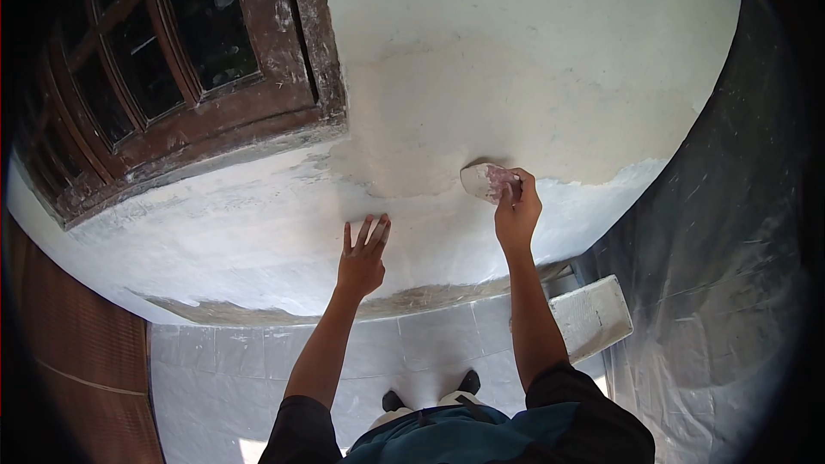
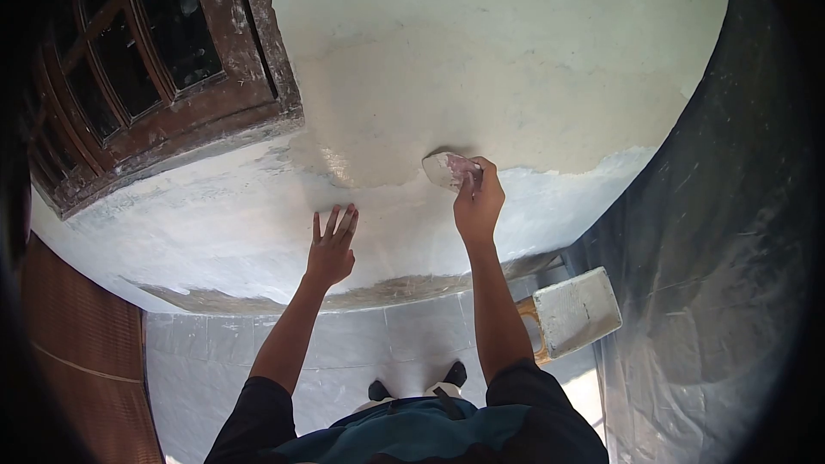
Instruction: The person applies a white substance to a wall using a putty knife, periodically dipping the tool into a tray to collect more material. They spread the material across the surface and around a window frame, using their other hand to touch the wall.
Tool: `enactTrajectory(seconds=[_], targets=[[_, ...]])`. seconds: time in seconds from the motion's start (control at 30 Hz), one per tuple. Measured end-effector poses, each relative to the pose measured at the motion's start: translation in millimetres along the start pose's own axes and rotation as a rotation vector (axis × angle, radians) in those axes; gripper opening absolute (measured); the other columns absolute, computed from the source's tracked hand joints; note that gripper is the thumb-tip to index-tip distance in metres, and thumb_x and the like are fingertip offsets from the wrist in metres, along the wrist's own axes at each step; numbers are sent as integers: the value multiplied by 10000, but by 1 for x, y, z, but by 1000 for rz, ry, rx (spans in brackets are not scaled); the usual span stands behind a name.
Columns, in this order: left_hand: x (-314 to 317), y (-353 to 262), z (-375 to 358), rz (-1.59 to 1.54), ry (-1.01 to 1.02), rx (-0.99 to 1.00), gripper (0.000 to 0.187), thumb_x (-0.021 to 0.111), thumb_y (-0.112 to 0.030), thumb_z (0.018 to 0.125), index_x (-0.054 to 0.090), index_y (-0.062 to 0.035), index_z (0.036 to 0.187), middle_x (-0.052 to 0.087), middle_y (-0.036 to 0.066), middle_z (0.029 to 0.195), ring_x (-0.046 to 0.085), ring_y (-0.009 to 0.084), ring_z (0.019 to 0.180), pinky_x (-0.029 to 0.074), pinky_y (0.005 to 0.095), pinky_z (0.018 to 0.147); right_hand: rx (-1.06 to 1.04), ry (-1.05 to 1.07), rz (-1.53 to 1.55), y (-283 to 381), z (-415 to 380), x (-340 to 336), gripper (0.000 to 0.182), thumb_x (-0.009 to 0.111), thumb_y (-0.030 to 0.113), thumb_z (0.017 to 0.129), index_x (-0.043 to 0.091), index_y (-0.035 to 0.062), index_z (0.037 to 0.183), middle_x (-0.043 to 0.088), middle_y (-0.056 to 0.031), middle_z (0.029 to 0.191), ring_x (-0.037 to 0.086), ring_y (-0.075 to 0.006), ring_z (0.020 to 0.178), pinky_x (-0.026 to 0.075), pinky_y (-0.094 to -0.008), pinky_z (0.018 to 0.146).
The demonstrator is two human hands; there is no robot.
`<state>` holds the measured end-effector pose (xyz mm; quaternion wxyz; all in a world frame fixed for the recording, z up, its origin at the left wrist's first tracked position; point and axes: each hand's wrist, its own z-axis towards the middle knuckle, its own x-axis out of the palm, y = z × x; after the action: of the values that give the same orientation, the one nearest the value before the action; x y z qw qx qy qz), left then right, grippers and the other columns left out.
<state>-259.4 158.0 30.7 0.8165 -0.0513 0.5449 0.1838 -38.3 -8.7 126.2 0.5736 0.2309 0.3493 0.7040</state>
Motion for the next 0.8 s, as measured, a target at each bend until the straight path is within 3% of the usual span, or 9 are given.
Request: enactTrajectory(seconds=[0.2,0.27,0.33,0.47,0.53,0.6,0.67,0.8], targets=[[5,0,0,49,0,2,841,596,-126,712,247,-62,1474,187,62,1556,130,282,1446,89,583,1144,-111,99,-112,3,-6,8,242,517,-92,853,546,-16,1080,627,-120,894,612,-151,819,492,-271,731],[5,1,0,47,6,4,840,595,-128,714,245,-63,1475,185,64,1557,126,283,1447,86,582,1144,7,-11,-12,-1,-1,2,257,534,-73,848,533,-13,1098,636,-183,934,666,-264,830,516,-320,730],[5,2,0,39,17,4,839,594,-130,717,242,-63,1476,182,67,1557,121,284,1447,83,582,1144,1,-34,53,-4,-6,4,249,542,-68,847,533,-13,1090,634,-171,919,660,-259,806,512,-316,719],[5,-1,0,61,6,10,839,603,-135,721,243,-66,1475,180,61,1557,130,281,1444,91,579,1144,-103,114,-21,-4,-13,14,251,524,-80,852,521,-17,1095,635,-156,906,648,-224,788,509,-310,709],[5,2,0,71,5,6,838,605,-137,723,243,-68,1476,179,58,1558,133,279,1443,92,579,1145,-11,-28,-57,-9,-7,8,253,521,-80,855,517,-17,1100,637,-155,908,646,-213,802,509,-302,714],[6,4,0,38,30,10,840,601,-130,721,241,-74,1478,181,53,1558,137,278,1443,95,584,1142,75,-108,103,-11,-6,-3,239,501,-86,872,515,-23,1102,640,-144,912,638,-173,829,510,-281,738],[8,6,0,44,34,16,842,596,-128,723,235,-80,1482,180,48,1559,133,277,1445,98,584,1141,62,-52,188,-6,-15,1,232,501,-81,874,516,-21,1098,641,-142,912,635,-167,831,509,-280,737],[11,3,0,77,24,21,843,607,-141,728,234,-78,1481,176,47,1560,135,281,1444,100,580,1143,-43,136,34,15,-21,29,236,542,-61,854,522,-11,1083,624,-169,880,637,-230,776,496,-294,691]])
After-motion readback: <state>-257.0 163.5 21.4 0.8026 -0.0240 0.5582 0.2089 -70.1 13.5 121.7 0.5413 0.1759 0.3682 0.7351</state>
